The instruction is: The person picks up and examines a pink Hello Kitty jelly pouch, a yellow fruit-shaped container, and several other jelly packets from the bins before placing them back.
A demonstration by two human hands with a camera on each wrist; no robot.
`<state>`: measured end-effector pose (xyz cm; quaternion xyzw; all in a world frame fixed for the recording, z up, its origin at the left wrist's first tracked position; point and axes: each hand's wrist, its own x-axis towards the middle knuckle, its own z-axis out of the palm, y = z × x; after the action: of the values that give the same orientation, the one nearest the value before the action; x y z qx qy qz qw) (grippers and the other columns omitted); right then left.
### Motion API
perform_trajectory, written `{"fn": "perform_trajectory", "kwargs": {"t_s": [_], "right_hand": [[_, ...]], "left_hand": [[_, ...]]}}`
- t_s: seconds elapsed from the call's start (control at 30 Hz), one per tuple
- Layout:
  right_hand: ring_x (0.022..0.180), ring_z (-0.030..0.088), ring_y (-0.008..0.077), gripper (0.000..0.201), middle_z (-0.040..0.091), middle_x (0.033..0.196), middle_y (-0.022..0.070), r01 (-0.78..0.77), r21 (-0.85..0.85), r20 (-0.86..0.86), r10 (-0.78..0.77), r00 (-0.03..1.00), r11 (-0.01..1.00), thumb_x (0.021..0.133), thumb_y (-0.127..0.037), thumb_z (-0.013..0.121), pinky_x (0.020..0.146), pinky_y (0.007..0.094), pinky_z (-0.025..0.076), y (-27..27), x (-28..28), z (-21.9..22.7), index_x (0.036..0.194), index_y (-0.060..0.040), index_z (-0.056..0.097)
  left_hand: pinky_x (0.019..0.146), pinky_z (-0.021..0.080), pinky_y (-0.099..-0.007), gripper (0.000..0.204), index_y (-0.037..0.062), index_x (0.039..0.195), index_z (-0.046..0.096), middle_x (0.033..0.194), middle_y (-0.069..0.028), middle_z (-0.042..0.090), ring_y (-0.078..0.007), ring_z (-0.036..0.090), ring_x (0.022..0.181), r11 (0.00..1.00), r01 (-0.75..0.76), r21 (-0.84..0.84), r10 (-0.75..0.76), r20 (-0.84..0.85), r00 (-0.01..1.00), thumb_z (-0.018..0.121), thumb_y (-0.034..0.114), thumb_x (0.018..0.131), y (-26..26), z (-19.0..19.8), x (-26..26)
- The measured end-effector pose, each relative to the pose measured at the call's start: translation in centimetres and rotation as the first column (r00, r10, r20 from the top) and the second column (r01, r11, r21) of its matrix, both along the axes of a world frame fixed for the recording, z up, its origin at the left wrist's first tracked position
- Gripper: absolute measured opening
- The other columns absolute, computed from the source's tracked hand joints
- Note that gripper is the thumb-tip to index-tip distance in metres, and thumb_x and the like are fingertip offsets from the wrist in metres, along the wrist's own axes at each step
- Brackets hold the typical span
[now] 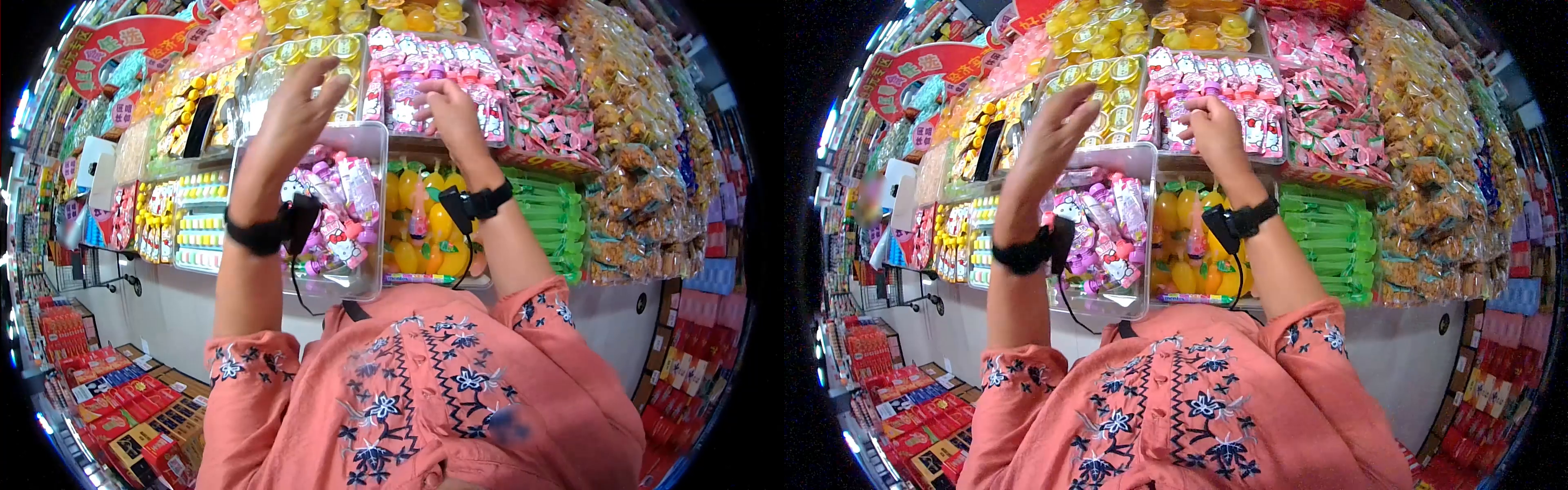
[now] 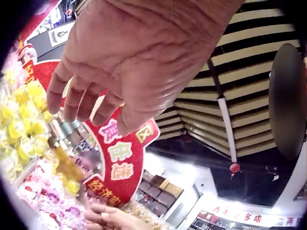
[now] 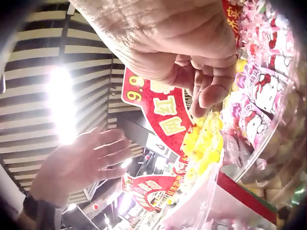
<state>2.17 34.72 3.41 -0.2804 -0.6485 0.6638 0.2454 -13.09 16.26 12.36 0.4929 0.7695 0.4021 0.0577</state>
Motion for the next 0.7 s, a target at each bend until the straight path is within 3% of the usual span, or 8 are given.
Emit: {"fn": "perform_trajectory", "kwargs": {"t_s": [0.1, 0.2, 0.33, 0.4, 0.47, 0.53, 0.6, 0.7], "right_hand": [[0.076, 0.065, 0.014, 0.027, 0.068, 0.102, 0.0116, -0.025, -0.009, -0.067, 0.024, 0.997, 1.0, 0.097, -0.013, 0.049, 0.055, 0.0217, 0.049, -0.5, 1.7, 1.1, 0.117, 0.0013, 0.059], [0.074, 0.066, 0.013, 0.027, 0.068, 0.1, 0.0121, -0.074, -0.042, -0.066, 0.071, 0.995, 0.996, 0.095, -0.01, 0.046, 0.053, 0.0232, 0.05, -2.5, 2.9, 2.0, 0.116, 0.0027, 0.058], [0.075, 0.067, 0.0121, 0.025, 0.068, 0.098, 0.01, -0.223, -0.038, -0.046, 0.221, 0.974, 0.974, 0.097, -0.013, 0.049, 0.056, 0.0229, 0.05, -5.9, 3.7, 2.0, 0.115, 0.0008, 0.059], [0.077, 0.066, 0.0112, 0.023, 0.068, 0.099, 0.0082, -0.325, -0.06, -0.019, 0.324, 0.946, 0.944, 0.098, -0.014, 0.05, 0.058, 0.0225, 0.05, -7.3, 3.6, 1.5, 0.115, -0.0008, 0.059], [0.076, 0.066, 0.0108, 0.024, 0.068, 0.099, 0.0086, -0.38, -0.085, -0.007, 0.381, 0.925, 0.921, 0.098, -0.015, 0.051, 0.059, 0.0228, 0.05, -8.8, 3.5, 1.4, 0.115, -0.0006, 0.059], [0.076, 0.065, 0.0104, 0.025, 0.068, 0.1, 0.0087, -0.451, -0.054, 0.024, 0.453, 0.891, 0.891, 0.098, -0.017, 0.054, 0.059, 0.0236, 0.051, -9.8, 3.3, 1.3, 0.116, 0.0001, 0.059], [0.078, 0.064, 0.01, 0.027, 0.067, 0.101, 0.0081, -0.489, -0.053, 0.084, 0.492, 0.867, 0.871, 0.1, -0.019, 0.052, 0.063, 0.0235, 0.051, -11.0, 3.0, 1.5, 0.118, 0.0001, 0.059], [0.078, 0.064, 0.0096, 0.027, 0.067, 0.101, 0.0072, -0.531, -0.088, 0.099, 0.538, 0.837, 0.843, 0.1, -0.02, 0.053, 0.062, 0.0232, 0.05, -12.6, 2.5, 1.5, 0.119, -0.0013, 0.059]], "left_hand": [[0.1, 0.044, -0.0305, 0.044, -0.0024, 0.133, 0.055, 0.127, -0.0121, 0.061, -0.0184, 0.057, 0.117, 0.998, -0.049, 0.05, 0.043, 0.127, 0.991, 0.057, 0.028, 0.102, -5.4, 4.6, 3.6], [0.1, 0.043, -0.0279, 0.041, -0.0023, 0.131, 0.056, 0.123, -0.0078, 0.061, -0.0142, 0.056, 0.113, 0.984, -0.173, 0.041, 0.153, 0.293, 0.944, 0.057, 0.026, 0.102, -9.8, 4.8, 5.3], [0.099, 0.044, -0.0287, 0.039, -0.0024, 0.13, 0.057, 0.122, -0.0069, 0.062, -0.0149, 0.056, 0.113, 0.961, -0.275, 0.022, 0.247, 0.376, 0.893, 0.058, 0.025, 0.102, -15.6, -0.3, 4.3], [0.095, 0.045, -0.0277, 0.04, -0.001, 0.129, 0.058, 0.12, -0.0064, 0.064, -0.014, 0.058, 0.109, 0.917, -0.399, -0.025, 0.381, 0.351, 0.855, 0.06, 0.027, 0.1, -18.5, -2.6, 4.3], [0.095, 0.047, -0.0278, 0.042, -0.0059, 0.128, 0.056, 0.117, -0.0114, 0.066, -0.0164, 0.06, 0.108, 0.871, -0.488, -0.059, 0.457, 0.463, 0.76, 0.062, 0.025, 0.099, -20.4, -3.0, 5.0], [0.093, 0.047, -0.028, 0.04, -0.0069, 0.124, 0.059, 0.113, -0.0111, 0.067, -0.0152, 0.06, 0.104, 0.847, -0.528, -0.067, 0.506, 0.406, 0.761, 0.062, 0.023, 0.099, -22.5, -4.9, 4.8], [0.078, 0.046, -0.0239, 0.038, 0.0008, 0.126, 0.062, 0.112, -0.0034, 0.066, -0.0089, 0.058, 0.095, 0.828, -0.556, -0.074, 0.539, 0.378, 0.753, 0.062, 0.027, 0.099, -24.1, -7.1, 4.1], [0.084, 0.05, -0.0279, 0.038, -0.0024, 0.125, 0.06, 0.11, -0.0081, 0.068, -0.013, 0.062, 0.096, 0.81, -0.58, -0.09, 0.579, 0.283, 0.765, 0.064, 0.023, 0.097, -25.1, -8.8, 4.1]]}}
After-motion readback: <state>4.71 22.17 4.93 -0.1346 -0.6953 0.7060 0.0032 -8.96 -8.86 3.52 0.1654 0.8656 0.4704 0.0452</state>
